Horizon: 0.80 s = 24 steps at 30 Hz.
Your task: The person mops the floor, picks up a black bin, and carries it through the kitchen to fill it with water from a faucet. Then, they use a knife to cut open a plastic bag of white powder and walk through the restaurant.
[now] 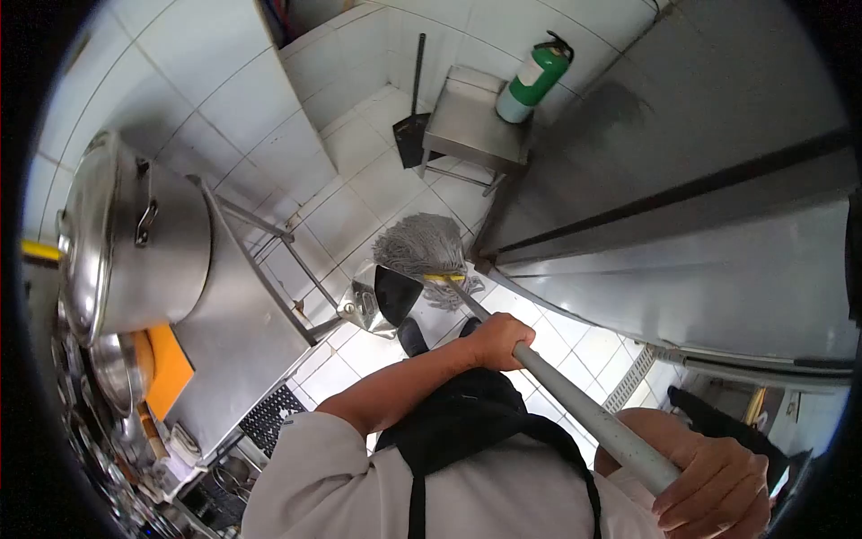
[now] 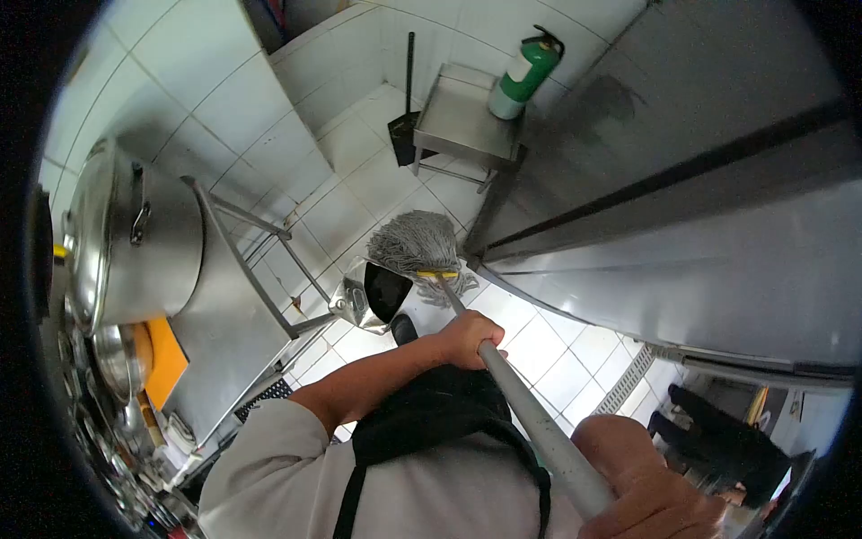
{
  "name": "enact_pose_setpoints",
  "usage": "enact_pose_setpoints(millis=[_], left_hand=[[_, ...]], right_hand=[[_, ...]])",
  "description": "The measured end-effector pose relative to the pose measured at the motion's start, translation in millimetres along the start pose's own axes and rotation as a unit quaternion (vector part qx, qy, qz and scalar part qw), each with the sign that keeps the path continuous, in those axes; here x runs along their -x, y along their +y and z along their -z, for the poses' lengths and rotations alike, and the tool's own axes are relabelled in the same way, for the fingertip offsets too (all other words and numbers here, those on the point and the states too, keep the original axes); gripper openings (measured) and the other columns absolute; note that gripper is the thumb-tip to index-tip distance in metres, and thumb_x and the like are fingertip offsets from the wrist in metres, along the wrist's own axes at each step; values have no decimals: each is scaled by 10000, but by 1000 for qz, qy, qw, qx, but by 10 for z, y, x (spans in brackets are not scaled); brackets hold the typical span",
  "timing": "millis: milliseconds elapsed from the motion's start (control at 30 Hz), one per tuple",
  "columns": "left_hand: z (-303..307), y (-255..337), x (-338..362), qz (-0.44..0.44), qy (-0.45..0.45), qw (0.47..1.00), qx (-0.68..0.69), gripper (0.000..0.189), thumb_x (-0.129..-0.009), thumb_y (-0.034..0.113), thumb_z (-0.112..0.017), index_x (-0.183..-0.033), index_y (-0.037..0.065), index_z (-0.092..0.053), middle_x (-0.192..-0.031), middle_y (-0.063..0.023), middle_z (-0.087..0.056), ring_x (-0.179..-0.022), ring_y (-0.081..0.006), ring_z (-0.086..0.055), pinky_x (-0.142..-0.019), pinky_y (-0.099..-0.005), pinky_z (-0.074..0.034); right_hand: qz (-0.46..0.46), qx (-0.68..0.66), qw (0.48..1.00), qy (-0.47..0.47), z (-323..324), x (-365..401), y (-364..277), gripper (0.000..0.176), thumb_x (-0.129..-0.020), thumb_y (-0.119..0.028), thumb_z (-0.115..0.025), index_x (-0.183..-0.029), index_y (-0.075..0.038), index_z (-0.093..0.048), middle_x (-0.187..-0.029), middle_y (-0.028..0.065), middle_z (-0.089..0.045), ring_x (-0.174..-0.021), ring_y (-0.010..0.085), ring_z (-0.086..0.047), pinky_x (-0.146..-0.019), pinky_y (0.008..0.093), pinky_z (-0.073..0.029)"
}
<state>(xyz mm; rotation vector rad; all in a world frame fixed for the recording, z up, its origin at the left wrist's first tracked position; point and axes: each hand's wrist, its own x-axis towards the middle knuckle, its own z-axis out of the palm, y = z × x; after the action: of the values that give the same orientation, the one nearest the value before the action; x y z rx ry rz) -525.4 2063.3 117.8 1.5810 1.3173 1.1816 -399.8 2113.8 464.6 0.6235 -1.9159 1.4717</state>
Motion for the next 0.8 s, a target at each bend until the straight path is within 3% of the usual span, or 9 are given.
enact_pose_setpoints(millis=[100,300,367,400,467,533,567,700,800], left_hand=[[-51,-79,-139,-89,41,995,-24,321,-741,296,-711,-588,109,-500,-553,-100,-553,-538,-336,-569,-521,-417,-436],[-67,-389,-380,-158,36,984,-76,311,-707,266,-724,-556,110,-501,-521,-94,-536,-502,-318,-564,-474,-401,-431],[-98,-434,-404,-145,75,984,-69,304,-685,260,-732,-552,115,-499,-535,-94,-544,-513,-315,-572,-492,-406,-437],[-124,-539,-389,-146,81,982,-83,249,-650,252,-735,-576,119,-537,-555,-82,-567,-529,-303,-590,-507,-403,-448],[-116,-721,-430,-148,113,979,-83,175,-622,227,-729,-621,127,-586,-593,-61,-601,-559,-279,-614,-508,-389,-453],[-97,-1005,-520,-114,90,987,-69,123,-626,198,-721,-671,144,-620,-694,-46,-655,-666,-256,-651,-591,-382,-472],[-27,-889,-605,-118,133,976,-129,226,-698,175,-718,-627,73,-529,-622,-138,-593,-589,-356,-604,-548,-409,-470],[-199,-1010,-547,-31,98,986,-132,304,-708,160,-727,-628,46,-457,-606,-154,-546,-570,-370,-543,-549,-414,-447],[-619,-884,-134,-29,71,981,-176,332,-685,162,-732,-619,50,-426,-570,-139,-509,-536,-347,-515,-529,-409,-428]], right_hand=[[-110,99,985,91,-21,66,-206,192,-866,-202,-714,-929,-90,-572,-604,-14,-531,-569,125,-544,-567,295,-516],[-47,96,990,97,-70,436,-97,133,-893,-127,-666,-902,-77,-544,-582,0,-535,-562,137,-544,-528,286,-492],[-74,122,985,94,-55,430,-96,149,-902,-143,-659,-895,-61,-534,-574,4,-541,-535,125,-535,-477,275,-478],[-15,79,996,45,-29,525,16,156,-923,-175,-638,-907,-80,-515,-581,-3,-523,-521,116,-527,-439,261,-459],[-189,160,964,98,-128,612,-118,271,-867,-217,-668,-688,-78,-521,-547,33,-554,-510,172,-579,-463,333,-492],[-197,150,957,154,-187,869,-62,337,-845,-230,-675,-588,-80,-517,-557,50,-573,-507,208,-589,-495,371,-505],[-163,137,953,214,-222,1041,83,315,-850,-211,-662,-606,-74,-517,-579,54,-570,-508,216,-570,-512,376,-498],[-120,123,897,408,-613,1720,278,178,-851,-120,-600,-721,-8,-553,-599,85,-527,-506,245,-500,-544,414,-461],[-132,190,916,327,-857,2105,-100,298,-931,-278,-570,-779,-35,-490,-522,52,-467,-449,191,-441,-491,373,-416]])
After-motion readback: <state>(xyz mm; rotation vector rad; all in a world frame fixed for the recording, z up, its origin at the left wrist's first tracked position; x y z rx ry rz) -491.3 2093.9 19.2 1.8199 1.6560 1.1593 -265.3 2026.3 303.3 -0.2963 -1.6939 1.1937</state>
